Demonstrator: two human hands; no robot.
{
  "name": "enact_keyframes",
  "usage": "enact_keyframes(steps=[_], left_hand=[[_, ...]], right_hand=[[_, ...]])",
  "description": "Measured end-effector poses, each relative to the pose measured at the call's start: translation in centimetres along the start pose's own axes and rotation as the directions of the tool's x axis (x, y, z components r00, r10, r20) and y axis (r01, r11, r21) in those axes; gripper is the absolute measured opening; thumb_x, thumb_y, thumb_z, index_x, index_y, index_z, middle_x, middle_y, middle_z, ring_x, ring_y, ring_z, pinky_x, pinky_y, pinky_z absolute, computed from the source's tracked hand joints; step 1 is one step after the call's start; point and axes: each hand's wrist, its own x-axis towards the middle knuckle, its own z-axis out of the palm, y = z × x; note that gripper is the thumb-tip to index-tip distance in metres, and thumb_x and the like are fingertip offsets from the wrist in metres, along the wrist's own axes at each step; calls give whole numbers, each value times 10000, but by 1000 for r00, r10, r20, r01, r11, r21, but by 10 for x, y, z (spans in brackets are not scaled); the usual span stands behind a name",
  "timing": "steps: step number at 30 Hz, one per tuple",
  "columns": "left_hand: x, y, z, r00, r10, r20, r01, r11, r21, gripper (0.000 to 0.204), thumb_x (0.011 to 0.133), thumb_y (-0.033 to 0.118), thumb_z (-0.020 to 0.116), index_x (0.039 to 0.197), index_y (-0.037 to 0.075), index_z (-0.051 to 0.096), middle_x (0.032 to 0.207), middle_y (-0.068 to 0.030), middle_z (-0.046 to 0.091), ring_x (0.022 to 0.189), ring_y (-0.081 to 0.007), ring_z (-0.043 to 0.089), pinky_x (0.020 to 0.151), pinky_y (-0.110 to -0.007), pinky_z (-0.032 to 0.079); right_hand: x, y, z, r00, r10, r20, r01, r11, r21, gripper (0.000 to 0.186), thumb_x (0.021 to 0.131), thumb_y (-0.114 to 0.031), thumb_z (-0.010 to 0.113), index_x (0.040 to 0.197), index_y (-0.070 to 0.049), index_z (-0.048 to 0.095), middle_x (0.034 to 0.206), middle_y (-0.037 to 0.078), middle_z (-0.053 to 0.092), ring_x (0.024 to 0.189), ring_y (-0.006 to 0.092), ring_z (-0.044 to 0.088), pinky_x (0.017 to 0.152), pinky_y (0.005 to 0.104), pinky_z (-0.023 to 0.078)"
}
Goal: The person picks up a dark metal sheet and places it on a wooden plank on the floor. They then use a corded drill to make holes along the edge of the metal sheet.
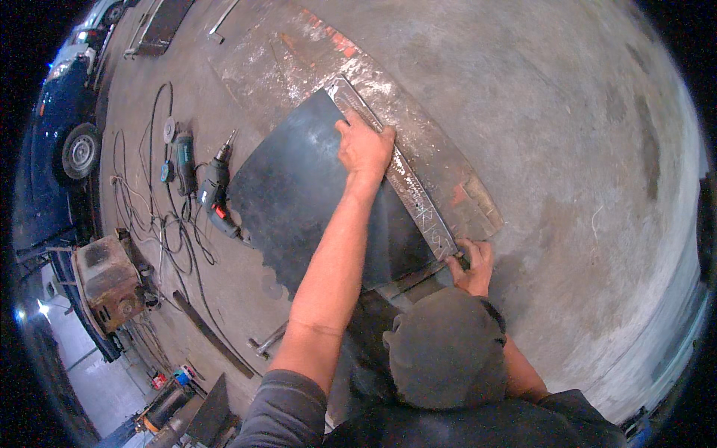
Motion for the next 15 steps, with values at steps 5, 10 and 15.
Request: enact_keyframes(steps=[5, 10, 15], left_hand=[[2, 0, 4, 1000, -10, -21, 10, 1000, -13, 730, 764, 312, 765, 1304, -19, 402, 1236, -259, 483, 1081, -456, 607, 944, -515, 507], [3, 1, 3, 1000, -8, 2, 8, 1000, 2, 695, 777, 303, 751, 1288, -20, 407, 1230, -268, 482, 1082, -469, 604, 934, -523, 510], [6, 0, 3, 1000, -1, 31, 1, 1000, 29, 657, 802, 298, 733, 1285, -12, 413, 1228, -276, 480, 1070, -474, 610, 929, -528, 512]], right_hand=[[0, 2, 1, 1000, -11, -14, 11, 1000, 22, 479, 684, -134, 842, 1125, -98, 659, 1067, 124, 625, 978, 342, 591, 869, 441, 469], [1, -2, -1, 1000, 2, -7, -2, 1000, 11, 485, 678, -135, 848, 1121, -97, 654, 1047, 120, 624, 965, 336, 593, 857, 441, 472], [1, 0, 0, 1000, -22, -6, 22, 1000, 14, 478, 683, -140, 841, 1120, -97, 651, 1034, 120, 623, 961, 336, 591, 854, 441, 471]])
